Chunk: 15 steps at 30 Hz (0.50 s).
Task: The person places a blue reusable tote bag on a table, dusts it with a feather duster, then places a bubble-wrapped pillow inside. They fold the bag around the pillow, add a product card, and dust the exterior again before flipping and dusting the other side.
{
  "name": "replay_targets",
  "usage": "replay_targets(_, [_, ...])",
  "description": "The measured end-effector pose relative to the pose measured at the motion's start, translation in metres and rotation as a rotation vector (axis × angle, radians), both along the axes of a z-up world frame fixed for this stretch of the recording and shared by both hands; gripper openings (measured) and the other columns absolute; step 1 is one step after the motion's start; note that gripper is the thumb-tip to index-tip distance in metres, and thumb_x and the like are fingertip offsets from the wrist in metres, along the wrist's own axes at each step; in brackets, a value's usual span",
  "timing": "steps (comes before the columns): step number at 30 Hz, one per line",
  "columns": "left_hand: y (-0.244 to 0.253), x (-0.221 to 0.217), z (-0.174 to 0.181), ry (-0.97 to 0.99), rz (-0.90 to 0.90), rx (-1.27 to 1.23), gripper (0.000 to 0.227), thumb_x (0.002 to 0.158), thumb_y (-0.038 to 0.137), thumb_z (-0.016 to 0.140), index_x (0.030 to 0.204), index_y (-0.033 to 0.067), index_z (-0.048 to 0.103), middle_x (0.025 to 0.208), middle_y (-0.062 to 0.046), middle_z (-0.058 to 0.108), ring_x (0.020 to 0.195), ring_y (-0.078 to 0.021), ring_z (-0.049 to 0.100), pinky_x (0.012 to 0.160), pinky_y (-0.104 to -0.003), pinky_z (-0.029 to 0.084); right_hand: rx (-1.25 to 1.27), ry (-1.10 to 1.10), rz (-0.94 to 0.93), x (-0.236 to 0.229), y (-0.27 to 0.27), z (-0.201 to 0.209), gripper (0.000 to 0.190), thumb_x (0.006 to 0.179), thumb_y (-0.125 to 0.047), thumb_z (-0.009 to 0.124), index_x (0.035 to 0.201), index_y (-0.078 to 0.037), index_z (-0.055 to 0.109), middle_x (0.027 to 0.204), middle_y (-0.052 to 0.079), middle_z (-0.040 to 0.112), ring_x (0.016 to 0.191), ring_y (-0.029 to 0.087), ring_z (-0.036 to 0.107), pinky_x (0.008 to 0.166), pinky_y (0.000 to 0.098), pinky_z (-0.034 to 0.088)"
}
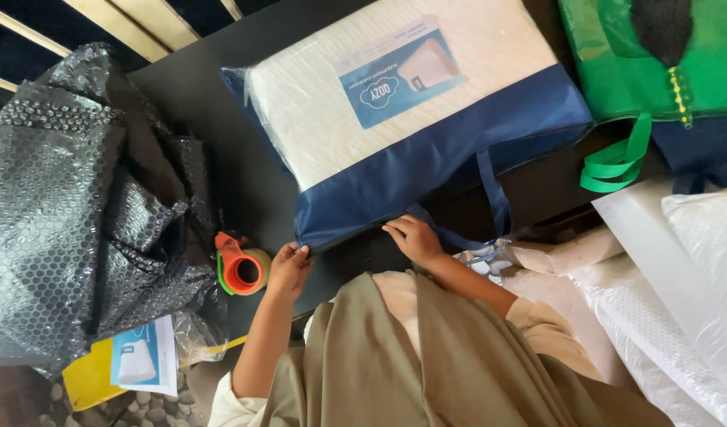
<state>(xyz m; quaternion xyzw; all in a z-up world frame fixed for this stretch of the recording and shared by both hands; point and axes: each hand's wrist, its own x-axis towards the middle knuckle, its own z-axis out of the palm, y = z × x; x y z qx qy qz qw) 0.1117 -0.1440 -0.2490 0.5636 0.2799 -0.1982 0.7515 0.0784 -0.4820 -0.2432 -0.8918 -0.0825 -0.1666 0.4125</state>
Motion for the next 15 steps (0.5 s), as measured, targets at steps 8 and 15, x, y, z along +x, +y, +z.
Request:
replay_targets(8, [-0.013, -0.007, 0.014, 0.066, 0.208, 0.011, 0.005, 0.102, 0.008, 0.063, 0.102, 0.0107, 0.059, 0.080, -0.002, 0.054, 0.070, -0.0140, 0.059, 0.077, -0.031, 0.056, -0.206, -0.191, -0.169, 0.011, -0.106, 0.027, 0.007, 0.084, -0.020, 0.084, 0.083, -0.017, 0.077, 0.069, 0.003, 0.069, 0.073, 0.026, 0.069, 0.072, 0.0371, 0.057])
replay_targets(15, [-0.021, -0.013, 0.005, 0.135, 0.401, 0.031, 0.004, 0.102, 0.008, 0.062, 0.102, 0.0117, 0.060, 0.081, -0.005, 0.058, 0.068, -0.0157, 0.062, 0.063, -0.028, 0.055, -0.387, -0.151, -0.445, 0.009, -0.244, -0.016, 0.009, 0.094, -0.031, 0.080, 0.091, -0.023, 0.079, 0.071, -0.003, 0.069, 0.069, 0.019, 0.069, 0.067, 0.0305, 0.057])
